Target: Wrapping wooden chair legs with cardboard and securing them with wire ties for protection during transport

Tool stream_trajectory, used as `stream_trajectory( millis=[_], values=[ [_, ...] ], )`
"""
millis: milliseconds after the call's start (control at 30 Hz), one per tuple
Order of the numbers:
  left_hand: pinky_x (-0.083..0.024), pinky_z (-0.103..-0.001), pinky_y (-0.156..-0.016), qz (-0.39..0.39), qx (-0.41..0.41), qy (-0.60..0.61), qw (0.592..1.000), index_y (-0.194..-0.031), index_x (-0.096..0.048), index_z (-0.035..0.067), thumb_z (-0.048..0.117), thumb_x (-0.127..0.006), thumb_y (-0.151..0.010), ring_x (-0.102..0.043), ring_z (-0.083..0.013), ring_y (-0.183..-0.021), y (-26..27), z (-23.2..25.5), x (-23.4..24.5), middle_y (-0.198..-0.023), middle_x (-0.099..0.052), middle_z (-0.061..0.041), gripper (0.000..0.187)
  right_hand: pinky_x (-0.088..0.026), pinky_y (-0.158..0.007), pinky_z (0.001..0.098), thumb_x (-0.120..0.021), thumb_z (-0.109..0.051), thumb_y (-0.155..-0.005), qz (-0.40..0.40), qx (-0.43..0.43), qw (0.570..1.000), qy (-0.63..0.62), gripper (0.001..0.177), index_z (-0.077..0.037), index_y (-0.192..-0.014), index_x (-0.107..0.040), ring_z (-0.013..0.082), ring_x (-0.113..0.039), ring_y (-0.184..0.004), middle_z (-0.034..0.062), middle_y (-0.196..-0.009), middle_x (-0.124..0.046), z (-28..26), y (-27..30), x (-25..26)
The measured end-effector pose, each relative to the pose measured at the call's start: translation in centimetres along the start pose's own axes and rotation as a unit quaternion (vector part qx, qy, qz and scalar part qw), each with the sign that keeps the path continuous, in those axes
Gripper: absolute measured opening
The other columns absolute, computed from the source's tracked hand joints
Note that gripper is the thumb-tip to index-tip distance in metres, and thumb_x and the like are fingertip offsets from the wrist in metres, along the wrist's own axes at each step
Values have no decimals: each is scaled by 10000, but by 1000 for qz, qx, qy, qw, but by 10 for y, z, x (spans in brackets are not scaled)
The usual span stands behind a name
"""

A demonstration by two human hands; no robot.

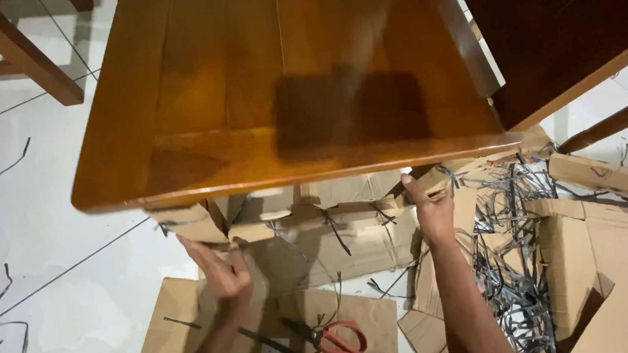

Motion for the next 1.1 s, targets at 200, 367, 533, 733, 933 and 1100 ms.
stream_trajectory(
  millis=[200,367,533,733,933,1100],
  values=[
    [-403,-731,-1056,-103,200,35,974,-1628,111,-17,-136,-572,-905,-243,-684,-1411,-50,-99,-39,-1639,-15,-381,1001,-429,-1134,571,-679,-232,-966,-58,331,942,8,415,18,-1294,-642,417,-605,-1249,304,-1271,-654,-3,-7,-65],
    [-428,-739,-1034,-161,187,-31,969,-1636,66,24,-120,-582,-889,-399,-624,-1367,-132,-109,-36,-1622,-209,-360,999,-539,-981,585,-769,-353,-906,-67,159,982,82,555,-81,-1352,-580,436,-697,-1091,253,-1118,-727,-21,19,-94],
    [-494,-645,-1033,-225,217,-32,949,-1651,121,134,-69,-562,-904,-522,-525,-1312,-148,-157,-50,-1618,-280,-280,1032,-538,-1006,599,-782,-391,-911,-50,159,983,78,603,-109,-1364,-500,466,-672,-1127,231,-1223,-676,-3,23,-106],
    [-438,-632,-1084,-212,280,49,935,-1653,115,106,-29,-496,-948,-501,-467,-1367,-139,-179,-57,-1574,-407,-276,943,-467,-1068,664,-773,-474,-852,-27,157,979,129,787,-158,-1442,-360,527,-561,-1253,264,-1362,-572,14,56,-103],
    [-381,-412,-1033,-194,358,47,912,-1677,-83,280,180,-474,-996,-502,-318,-1331,-126,-205,-60,-1542,-510,-85,792,-472,-541,471,-748,-299,-896,36,316,928,195,485,-72,-1211,-457,309,-534,-866,111,-1051,-531,19,97,-107],
    [-644,-481,-765,-159,515,213,815,-1661,-81,343,81,-513,-1038,-680,-392,-1007,-112,-80,-37,-1626,-282,-271,803,-407,-545,466,-764,-309,-903,19,348,914,206,435,-79,-1062,-431,327,-472,-809,122,-982,-483,27,112,-110]
  ],
)
Point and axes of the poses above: each hand's wrist, its own y-axis away from the middle knuckle, its own x-axis out of the back of the hand, z = x × y, the point moved 10 cm from there along -y, towards the middle knuckle
